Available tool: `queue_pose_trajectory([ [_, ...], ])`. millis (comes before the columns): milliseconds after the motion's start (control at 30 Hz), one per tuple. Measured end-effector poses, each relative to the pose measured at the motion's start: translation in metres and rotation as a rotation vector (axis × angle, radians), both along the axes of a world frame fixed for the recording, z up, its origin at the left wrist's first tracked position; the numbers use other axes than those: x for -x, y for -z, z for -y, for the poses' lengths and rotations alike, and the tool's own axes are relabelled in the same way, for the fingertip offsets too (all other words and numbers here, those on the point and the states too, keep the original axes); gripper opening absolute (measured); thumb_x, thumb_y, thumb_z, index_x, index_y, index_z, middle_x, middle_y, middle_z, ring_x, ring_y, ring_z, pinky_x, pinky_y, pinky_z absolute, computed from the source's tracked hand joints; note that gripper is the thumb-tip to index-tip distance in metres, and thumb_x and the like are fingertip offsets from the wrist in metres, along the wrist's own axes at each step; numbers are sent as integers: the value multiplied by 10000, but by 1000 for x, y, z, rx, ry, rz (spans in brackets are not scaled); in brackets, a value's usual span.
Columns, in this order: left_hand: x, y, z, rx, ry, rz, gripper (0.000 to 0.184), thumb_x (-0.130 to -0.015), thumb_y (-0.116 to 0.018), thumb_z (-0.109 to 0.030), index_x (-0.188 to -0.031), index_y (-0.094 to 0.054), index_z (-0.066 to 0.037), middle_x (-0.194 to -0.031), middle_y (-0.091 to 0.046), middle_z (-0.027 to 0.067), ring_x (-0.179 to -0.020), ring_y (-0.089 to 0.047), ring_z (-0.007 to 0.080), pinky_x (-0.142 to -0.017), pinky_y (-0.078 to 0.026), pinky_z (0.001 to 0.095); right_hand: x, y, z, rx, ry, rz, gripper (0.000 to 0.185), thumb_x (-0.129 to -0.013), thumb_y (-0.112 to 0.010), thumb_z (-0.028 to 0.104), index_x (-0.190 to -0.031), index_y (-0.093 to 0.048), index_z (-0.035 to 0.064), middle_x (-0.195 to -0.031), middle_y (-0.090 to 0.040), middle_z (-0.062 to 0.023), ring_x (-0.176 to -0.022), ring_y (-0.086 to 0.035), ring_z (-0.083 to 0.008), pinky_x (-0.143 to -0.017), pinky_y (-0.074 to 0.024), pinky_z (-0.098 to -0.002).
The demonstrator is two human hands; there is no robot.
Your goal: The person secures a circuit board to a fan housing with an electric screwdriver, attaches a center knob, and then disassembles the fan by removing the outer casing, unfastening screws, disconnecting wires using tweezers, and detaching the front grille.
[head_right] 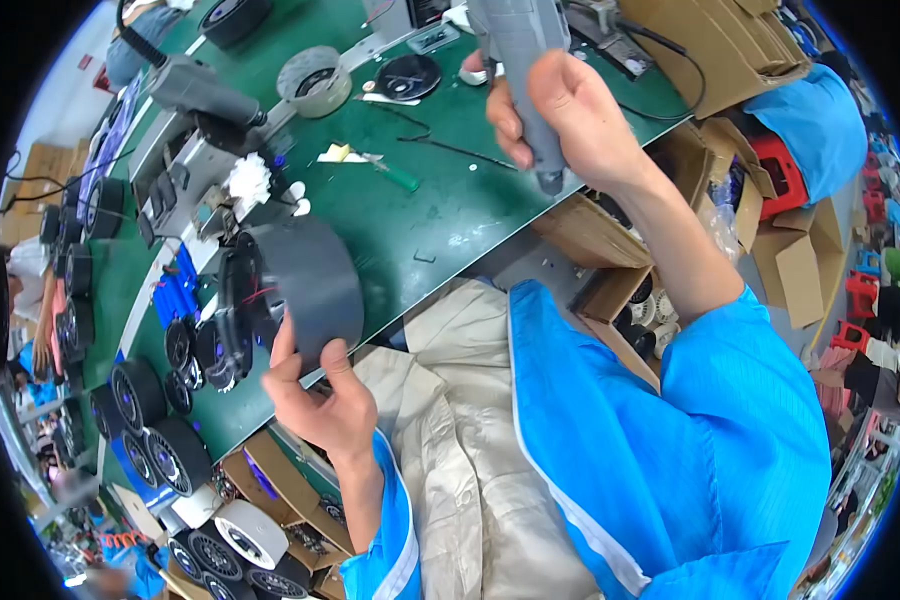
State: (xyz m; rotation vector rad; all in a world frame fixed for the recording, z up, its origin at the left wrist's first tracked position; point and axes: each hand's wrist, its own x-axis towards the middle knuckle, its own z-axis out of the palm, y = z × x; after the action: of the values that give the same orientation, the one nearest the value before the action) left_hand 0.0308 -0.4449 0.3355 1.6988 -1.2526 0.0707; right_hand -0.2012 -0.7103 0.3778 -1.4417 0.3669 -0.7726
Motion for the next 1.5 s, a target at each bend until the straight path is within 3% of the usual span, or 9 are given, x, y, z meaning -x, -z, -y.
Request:
queue_pose_trajectory([
  [167,-3,2,-20,268,-52,-596,265,-1025,-730,-165,-1110,-521,-26,-1227,-704,132,-1105,-707,257,-888,-579,423,-72,-31,-44,-216,-60,243,989,-954,-372,880,-1292,-594,-22,-791,-606,-53,-623,-564,-116,-599,-491,-283],
  [267,-7,-10,-14,421,95,-1051,223,-1099,-625,-232,-1157,-527,-40,-1237,-673,76,-1120,-668,177,-940,-566,421,-93,-39,-52,-320,-223,337,1145,-853,-406,972,-1484,-479,20,-825,-572,1,-724,-555,-161,-685,-486,-343],
  [400,-14,-10,-12,472,69,-1213,221,-1134,-548,-271,-1184,-550,-56,-1271,-672,81,-1180,-650,177,-1033,-530,416,-109,-51,-65,-353,-295,433,827,-1037,-411,722,-1523,-559,69,-801,-653,-152,-712,-609,-281,-671,-499,-410],
  [533,-16,-13,-14,481,84,-1332,237,-1149,-504,-293,-1194,-564,-67,-1281,-676,73,-1205,-642,168,-1089,-495,420,-126,-49,-79,-582,-240,603,1149,-920,-175,945,-1679,-302,91,-780,-613,-118,-687,-546,-216,-668,-479,-368],
  [833,-13,-14,-11,504,74,-1365,236,-1154,-492,-281,-1211,-568,-66,-1308,-675,80,-1224,-643,188,-1086,-501,436,-146,-38,-95,-239,-295,485,1148,-896,-205,970,-1718,-179,170,-858,-636,-116,-737,-564,-241,-751,-481,-387],
  [933,-9,-21,-9,500,78,-1372,232,-1154,-493,-283,-1191,-561,-64,-1307,-677,81,-1218,-650,192,-1087,-502,445,-174,-32,-86,-191,-606,888,1136,-763,-422,1021,-1417,-542,100,-793,-582,6,-721,-552,-150,-657,-470,-346],
  [1233,-12,-19,-11,484,120,-1374,238,-1156,-486,-290,-1159,-543,-59,-1279,-684,97,-1190,-667,200,-1071,-523,442,-181,-40,-93,-47,-735,733,1081,-734,-500,1008,-1379,-570,143,-802,-600,-7,-721,-555,-169,-631,-455,-348],
  [1333,-12,-15,-11,501,51,-1394,251,-1159,-474,-298,-1177,-542,-56,-1282,-684,107,-1195,-669,206,-1065,-533,434,-190,-34,-119,-210,-395,937,1036,-877,-399,948,-1199,-594,-18,-693,-584,-72,-578,-560,-137,-552,-494,-312],
  [1500,-12,-18,-8,508,66,-1399,266,-1157,-478,-310,-1195,-541,-54,-1307,-680,115,-1204,-670,204,-1065,-535,428,-190,-39,-125,-303,-301,914,1062,-809,-425,995,-1117,-587,-8,-625,-560,-73,-545,-556,-149,-511,-489,-330],
])
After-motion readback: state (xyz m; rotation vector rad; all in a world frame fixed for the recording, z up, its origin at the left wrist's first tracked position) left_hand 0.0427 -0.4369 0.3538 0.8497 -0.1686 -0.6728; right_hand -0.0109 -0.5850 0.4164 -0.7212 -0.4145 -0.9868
